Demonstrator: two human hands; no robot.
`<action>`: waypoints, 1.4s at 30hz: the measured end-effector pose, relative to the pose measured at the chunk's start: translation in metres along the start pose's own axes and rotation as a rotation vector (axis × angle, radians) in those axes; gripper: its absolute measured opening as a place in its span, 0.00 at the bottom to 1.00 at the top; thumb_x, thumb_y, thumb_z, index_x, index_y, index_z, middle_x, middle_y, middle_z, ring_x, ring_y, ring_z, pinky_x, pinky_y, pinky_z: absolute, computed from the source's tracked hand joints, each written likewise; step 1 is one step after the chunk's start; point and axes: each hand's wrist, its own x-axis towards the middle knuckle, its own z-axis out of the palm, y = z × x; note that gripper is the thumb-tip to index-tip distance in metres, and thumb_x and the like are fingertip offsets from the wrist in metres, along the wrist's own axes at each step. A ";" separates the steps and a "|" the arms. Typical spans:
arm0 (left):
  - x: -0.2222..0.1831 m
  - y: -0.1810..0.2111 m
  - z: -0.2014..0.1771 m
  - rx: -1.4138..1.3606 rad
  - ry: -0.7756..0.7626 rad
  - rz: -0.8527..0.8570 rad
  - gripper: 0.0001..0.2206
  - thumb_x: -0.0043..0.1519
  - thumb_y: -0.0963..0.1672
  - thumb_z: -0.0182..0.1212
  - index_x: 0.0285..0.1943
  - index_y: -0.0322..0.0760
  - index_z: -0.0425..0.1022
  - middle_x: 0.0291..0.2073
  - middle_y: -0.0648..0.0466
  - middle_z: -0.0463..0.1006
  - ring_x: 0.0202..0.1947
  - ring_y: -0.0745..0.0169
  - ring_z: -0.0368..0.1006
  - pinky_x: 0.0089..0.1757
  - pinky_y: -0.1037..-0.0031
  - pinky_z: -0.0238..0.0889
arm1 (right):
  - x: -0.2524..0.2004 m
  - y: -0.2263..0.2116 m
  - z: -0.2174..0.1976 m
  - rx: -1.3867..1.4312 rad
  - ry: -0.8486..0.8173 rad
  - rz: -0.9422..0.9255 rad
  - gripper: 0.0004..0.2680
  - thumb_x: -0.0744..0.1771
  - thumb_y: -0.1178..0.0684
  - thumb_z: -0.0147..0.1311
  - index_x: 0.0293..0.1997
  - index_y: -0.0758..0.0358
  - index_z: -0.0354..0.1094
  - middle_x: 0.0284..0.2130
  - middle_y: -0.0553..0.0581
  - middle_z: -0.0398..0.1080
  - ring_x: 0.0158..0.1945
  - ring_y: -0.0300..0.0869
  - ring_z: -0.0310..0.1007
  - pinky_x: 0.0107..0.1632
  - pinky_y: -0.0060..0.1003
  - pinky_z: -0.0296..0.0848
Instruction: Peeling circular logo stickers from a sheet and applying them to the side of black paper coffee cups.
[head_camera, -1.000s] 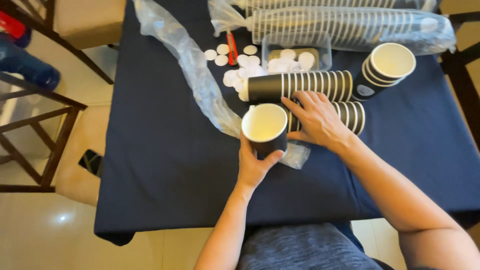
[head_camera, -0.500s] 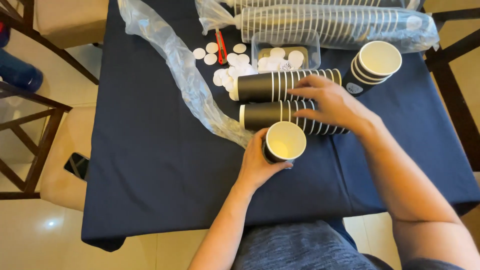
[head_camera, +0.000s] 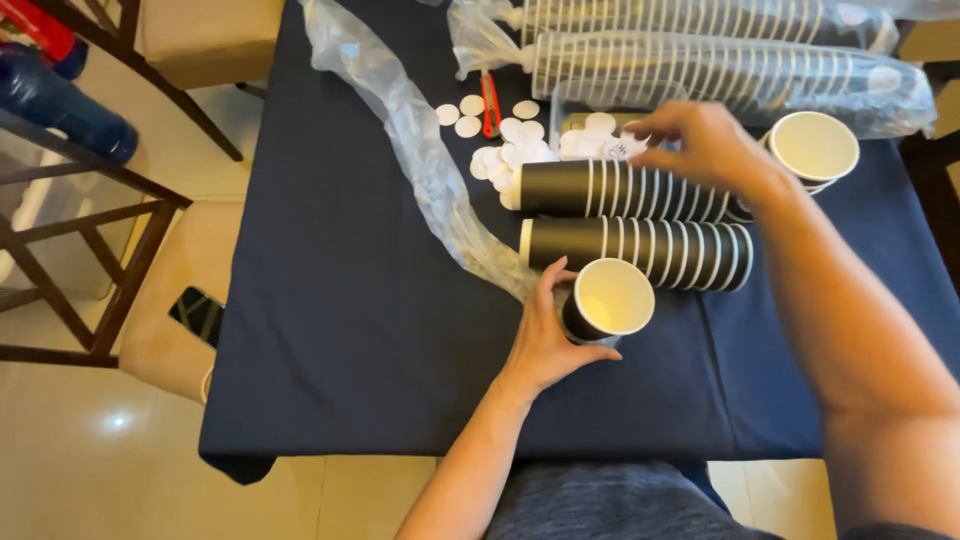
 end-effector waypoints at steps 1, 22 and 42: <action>-0.002 0.001 -0.001 0.002 0.001 -0.003 0.59 0.34 0.54 0.82 0.76 0.37 0.51 0.60 0.45 0.69 0.63 0.42 0.66 0.65 0.55 0.55 | 0.009 -0.002 0.002 0.003 -0.002 -0.001 0.13 0.64 0.45 0.68 0.51 0.51 0.77 0.38 0.53 0.77 0.44 0.53 0.77 0.49 0.49 0.72; 0.000 0.009 0.003 0.063 -0.018 0.277 0.57 0.45 0.54 0.78 0.77 0.32 0.41 0.69 0.39 0.59 0.71 0.38 0.57 0.68 0.47 0.52 | 0.087 -0.011 0.012 -0.083 -0.312 0.338 0.12 0.68 0.66 0.54 0.57 0.65 0.73 0.41 0.62 0.79 0.33 0.40 0.78 0.39 0.29 0.81; 0.007 -0.001 -0.005 -0.014 0.285 0.389 0.44 0.65 0.63 0.46 0.73 0.20 0.53 0.63 0.36 0.65 0.63 0.40 0.64 0.59 0.60 0.61 | 0.080 0.086 0.077 -0.275 -0.180 0.306 0.07 0.64 0.40 0.64 0.35 0.45 0.79 0.27 0.52 0.79 0.41 0.54 0.80 0.46 0.51 0.78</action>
